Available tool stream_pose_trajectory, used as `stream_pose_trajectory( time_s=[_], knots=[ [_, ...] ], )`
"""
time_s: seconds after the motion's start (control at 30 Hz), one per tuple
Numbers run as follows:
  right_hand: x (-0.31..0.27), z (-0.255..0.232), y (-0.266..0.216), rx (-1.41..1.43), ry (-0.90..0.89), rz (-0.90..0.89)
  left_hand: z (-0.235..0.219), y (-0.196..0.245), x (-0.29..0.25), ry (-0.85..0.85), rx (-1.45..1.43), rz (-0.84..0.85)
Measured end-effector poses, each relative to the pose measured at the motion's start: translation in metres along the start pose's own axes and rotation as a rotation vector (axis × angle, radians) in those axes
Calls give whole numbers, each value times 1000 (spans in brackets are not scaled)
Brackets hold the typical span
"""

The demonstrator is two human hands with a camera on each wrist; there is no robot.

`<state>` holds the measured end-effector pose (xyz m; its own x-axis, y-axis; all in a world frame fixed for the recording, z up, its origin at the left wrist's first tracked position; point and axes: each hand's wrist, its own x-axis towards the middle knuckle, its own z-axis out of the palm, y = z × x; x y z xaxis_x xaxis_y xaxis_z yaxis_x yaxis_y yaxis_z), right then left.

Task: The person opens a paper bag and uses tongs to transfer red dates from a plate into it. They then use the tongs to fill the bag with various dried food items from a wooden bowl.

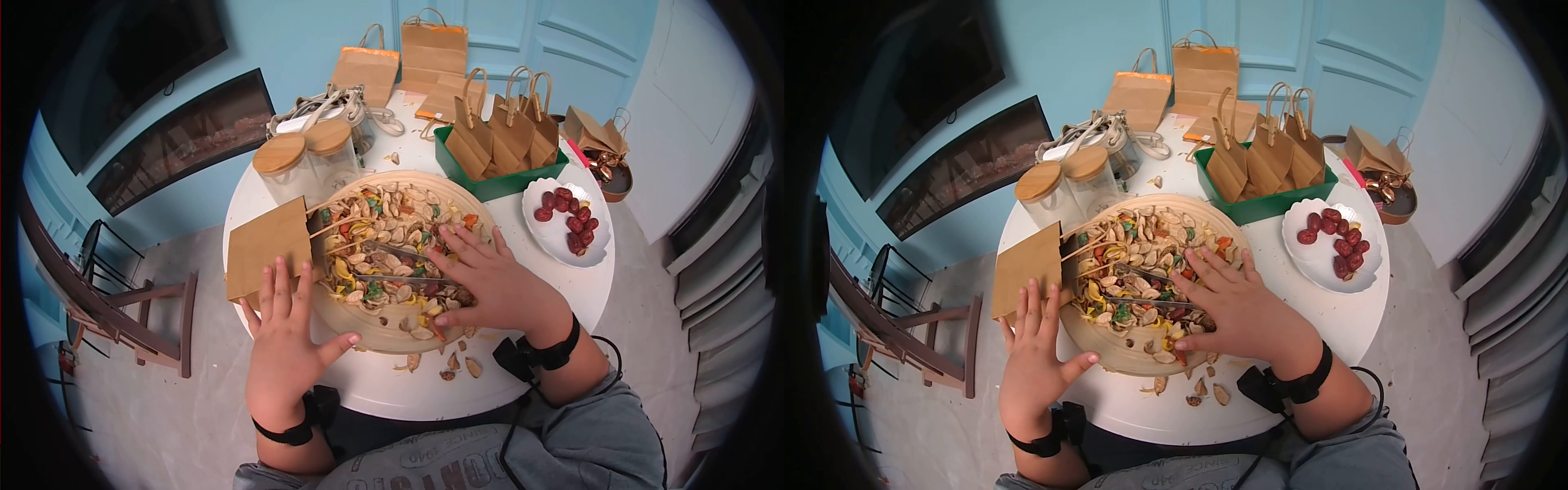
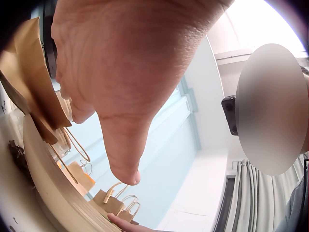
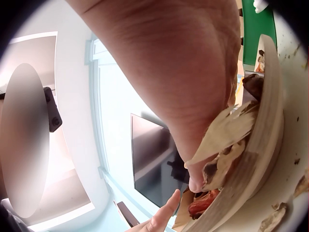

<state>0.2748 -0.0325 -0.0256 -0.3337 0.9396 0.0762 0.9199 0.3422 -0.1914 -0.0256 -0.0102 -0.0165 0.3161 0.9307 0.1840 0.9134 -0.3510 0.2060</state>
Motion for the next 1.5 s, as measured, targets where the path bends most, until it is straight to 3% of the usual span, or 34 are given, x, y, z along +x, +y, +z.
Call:
stream_pose_trajectory(
  time_s=[0.4, 0.53, 0.6, 0.7, 0.77, 0.9, 1.07, 1.17, 1.37, 1.5],
  knots=[
    [2, 3, 0, 35, 93, -49, 4, 20, 4, -3, -37, 89],
    [6, -4, -2, 138, 254, -120, 7, -3, 14, 286, -63, -111],
    [7, -9, -4, 196, 222, -101, 8, -19, 18, 389, -59, -184],
    [11, -6, -4, 228, 173, -80, 8, -32, 21, 337, 45, -243],
    [14, 2, -4, 200, 157, -80, 6, -34, 26, 153, -63, -248],
    [19, 11, -6, 225, 139, -52, 12, -39, 32, 148, -91, -245],
    [21, 20, -9, 260, 184, -35, 26, -69, 36, 371, -98, -207],
    [21, 20, -9, 279, 218, -45, 28, -83, 42, 407, -171, -257],
    [22, 14, -10, 429, 117, 23, 25, -93, 48, 390, -434, -364],
    [22, 11, -11, 504, 63, 40, 32, -102, 51, 456, -419, -365]
  ],
)
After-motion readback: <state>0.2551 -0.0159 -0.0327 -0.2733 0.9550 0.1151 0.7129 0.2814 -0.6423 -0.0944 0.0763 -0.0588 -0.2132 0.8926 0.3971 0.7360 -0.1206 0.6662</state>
